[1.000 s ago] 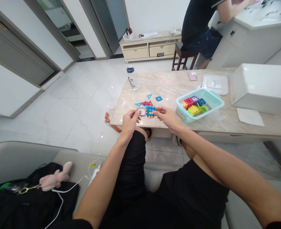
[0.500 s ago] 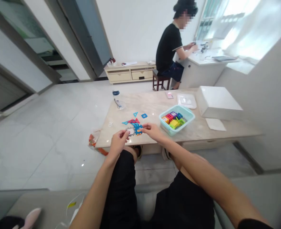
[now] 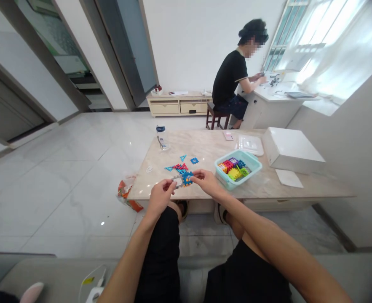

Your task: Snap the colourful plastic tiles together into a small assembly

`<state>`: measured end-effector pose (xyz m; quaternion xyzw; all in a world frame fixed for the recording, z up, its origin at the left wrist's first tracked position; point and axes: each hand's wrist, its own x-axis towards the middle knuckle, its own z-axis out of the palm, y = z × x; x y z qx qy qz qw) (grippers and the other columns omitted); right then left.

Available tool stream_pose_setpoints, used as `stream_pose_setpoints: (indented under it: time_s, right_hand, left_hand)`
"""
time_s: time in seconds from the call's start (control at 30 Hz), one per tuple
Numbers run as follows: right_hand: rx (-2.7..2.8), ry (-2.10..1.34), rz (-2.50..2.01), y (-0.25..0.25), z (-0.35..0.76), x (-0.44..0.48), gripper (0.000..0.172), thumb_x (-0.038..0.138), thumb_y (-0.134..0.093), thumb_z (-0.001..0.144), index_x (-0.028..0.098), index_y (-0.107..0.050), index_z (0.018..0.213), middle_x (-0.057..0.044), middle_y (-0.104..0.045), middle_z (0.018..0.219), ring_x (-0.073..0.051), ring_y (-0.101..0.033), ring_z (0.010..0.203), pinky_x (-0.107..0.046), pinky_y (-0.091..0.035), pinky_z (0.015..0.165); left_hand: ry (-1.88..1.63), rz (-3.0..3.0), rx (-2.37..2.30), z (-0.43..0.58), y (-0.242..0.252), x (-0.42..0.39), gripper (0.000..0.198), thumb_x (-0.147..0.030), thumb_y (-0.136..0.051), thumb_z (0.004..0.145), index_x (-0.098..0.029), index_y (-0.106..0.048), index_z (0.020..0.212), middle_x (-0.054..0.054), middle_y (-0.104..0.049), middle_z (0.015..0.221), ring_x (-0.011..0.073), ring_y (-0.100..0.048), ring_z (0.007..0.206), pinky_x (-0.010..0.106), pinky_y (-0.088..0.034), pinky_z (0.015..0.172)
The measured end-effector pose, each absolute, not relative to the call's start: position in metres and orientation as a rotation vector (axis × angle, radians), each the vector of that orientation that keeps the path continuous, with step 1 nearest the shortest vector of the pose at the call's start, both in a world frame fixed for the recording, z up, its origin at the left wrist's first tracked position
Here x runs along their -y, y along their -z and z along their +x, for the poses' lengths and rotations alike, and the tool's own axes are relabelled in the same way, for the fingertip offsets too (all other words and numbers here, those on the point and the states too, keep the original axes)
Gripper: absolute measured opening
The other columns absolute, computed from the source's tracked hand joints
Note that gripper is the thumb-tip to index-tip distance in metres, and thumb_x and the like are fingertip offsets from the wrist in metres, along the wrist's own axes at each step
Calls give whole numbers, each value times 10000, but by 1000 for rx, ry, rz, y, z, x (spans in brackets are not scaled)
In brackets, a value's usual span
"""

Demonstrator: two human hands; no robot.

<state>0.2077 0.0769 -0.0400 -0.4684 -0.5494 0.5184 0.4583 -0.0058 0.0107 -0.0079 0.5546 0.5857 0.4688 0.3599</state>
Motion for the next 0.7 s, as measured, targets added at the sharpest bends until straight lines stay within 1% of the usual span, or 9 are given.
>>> stream_pose_setpoints:
  time_s: [0.1,0.2,0.37,0.53,0.7]
  right_hand:
    - [1361,-1299,-1143,37,205,-78,200,258,-855,745,175,-760,900,-51,-777,827,-195,-713,784,-336,-576,781]
    - [1360,-1294,-1154,34,204,-79,166,237,-844,759,181,-758,888,-49,-778,830,-194,-713,787,-328,-575,769]
    - [1389,-1256,-1132,32,206,-76,213,284,-852,766,172,-752,916,-50,-777,829,-202,-708,801,-333,-572,766]
    - [1398,-1258,-1104,31,205,-73,245,325,-841,784,170,-753,952,-50,-774,831,-201,-709,779,-331,-569,736]
    - [1417,-1178,-1125,27,204,-74,225,306,-812,779,172,-756,951,-43,-755,810,-197,-690,777,-323,-552,735]
  left_hand:
    - [-1193,1443,-1539,-10,7,-13,389,-595,-785,811,-207,-755,811,32,-708,657,203,-655,602,293,-501,587]
    - [-1184,1452,-1545,-10,4,-14,393,-597,-795,808,-206,-764,822,37,-728,676,203,-661,606,295,-508,591]
    - [-1315,1353,-1597,-4,2,-10,385,-566,-814,796,-194,-776,886,39,-756,734,190,-665,595,290,-517,586]
    - [-1386,1302,-1616,-2,9,-9,315,-508,-798,821,-205,-800,906,21,-732,678,188,-653,574,286,-512,546]
    - [-1355,1298,-1615,-2,7,-9,329,-496,-806,815,-189,-822,931,26,-737,680,178,-638,572,281,-512,557]
